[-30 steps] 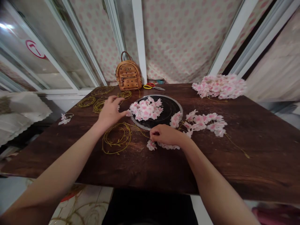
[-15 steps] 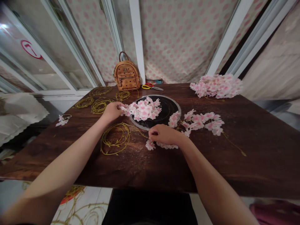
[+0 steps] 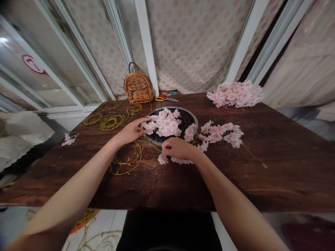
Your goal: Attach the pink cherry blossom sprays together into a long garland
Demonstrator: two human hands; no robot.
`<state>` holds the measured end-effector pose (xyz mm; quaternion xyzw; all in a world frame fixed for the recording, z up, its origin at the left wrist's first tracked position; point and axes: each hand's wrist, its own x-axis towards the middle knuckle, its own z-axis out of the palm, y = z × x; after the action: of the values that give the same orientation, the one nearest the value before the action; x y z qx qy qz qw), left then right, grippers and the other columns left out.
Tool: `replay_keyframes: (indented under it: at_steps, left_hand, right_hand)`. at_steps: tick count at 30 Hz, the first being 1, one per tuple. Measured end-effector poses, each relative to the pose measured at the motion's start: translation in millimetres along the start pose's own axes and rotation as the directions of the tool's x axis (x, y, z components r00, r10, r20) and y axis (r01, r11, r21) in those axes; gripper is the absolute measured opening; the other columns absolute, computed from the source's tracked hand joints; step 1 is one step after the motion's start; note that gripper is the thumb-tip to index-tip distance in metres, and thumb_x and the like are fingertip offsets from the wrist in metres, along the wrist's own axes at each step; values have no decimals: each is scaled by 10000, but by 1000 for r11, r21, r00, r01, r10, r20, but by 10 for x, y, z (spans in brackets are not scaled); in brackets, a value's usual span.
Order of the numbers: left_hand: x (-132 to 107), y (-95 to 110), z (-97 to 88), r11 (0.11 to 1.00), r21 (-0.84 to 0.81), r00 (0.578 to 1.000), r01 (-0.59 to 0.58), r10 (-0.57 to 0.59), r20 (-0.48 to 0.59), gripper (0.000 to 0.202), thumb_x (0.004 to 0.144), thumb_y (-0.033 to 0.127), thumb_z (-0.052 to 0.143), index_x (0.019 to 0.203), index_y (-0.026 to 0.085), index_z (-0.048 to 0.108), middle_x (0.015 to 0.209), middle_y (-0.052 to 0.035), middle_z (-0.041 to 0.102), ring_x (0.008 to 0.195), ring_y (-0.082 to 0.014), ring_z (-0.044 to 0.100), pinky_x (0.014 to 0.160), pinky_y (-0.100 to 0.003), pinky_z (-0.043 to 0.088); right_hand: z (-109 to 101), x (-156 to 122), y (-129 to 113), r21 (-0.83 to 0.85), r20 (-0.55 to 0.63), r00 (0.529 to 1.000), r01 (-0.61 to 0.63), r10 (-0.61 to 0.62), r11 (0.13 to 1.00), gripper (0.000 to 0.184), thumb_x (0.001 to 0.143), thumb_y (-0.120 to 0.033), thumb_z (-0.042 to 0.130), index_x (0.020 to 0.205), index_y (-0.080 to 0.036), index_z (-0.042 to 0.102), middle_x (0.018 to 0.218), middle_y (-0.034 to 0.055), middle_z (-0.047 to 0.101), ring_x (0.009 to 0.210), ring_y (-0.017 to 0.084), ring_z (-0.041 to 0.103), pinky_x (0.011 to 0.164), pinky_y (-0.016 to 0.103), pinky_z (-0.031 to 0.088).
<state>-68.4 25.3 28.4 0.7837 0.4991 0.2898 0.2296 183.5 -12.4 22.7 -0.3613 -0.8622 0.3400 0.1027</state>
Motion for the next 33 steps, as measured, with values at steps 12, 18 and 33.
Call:
replay_keyframes:
  at_steps: [12,18,33]
  left_hand:
    - [18,549,246,969,237,983,67,-23,-183,183,815,327,611,778,209,746,788,-63,705,684,-190,605,670,-326,434]
    - [142,638,483,966,248,990,67,-33,-136,304,752,414,679,981,219,721,801,-52,684,717,-205,602,637,-317,413]
    - [-5,372,446,854,-498,978,153,-202,-46,60,780,166,555,825,179,518,626,25,585,523,-137,631,516,-237,478]
  right_hand:
    - [14,-1,32,7,12,1000,-7,7,1000,185,751,-167,474,668,-179,638,700,28,674,635,141,531,596,268,355]
    - [19,7,32,-4,16,1000,-1,1,1000,165,749,-175,495,651,-176,628,681,16,659,632,137,524,604,264,355]
    - [56,27,11,6,-155,977,-151,150,989,155,753,-205,483,656,-175,601,617,7,598,583,127,479,561,267,317]
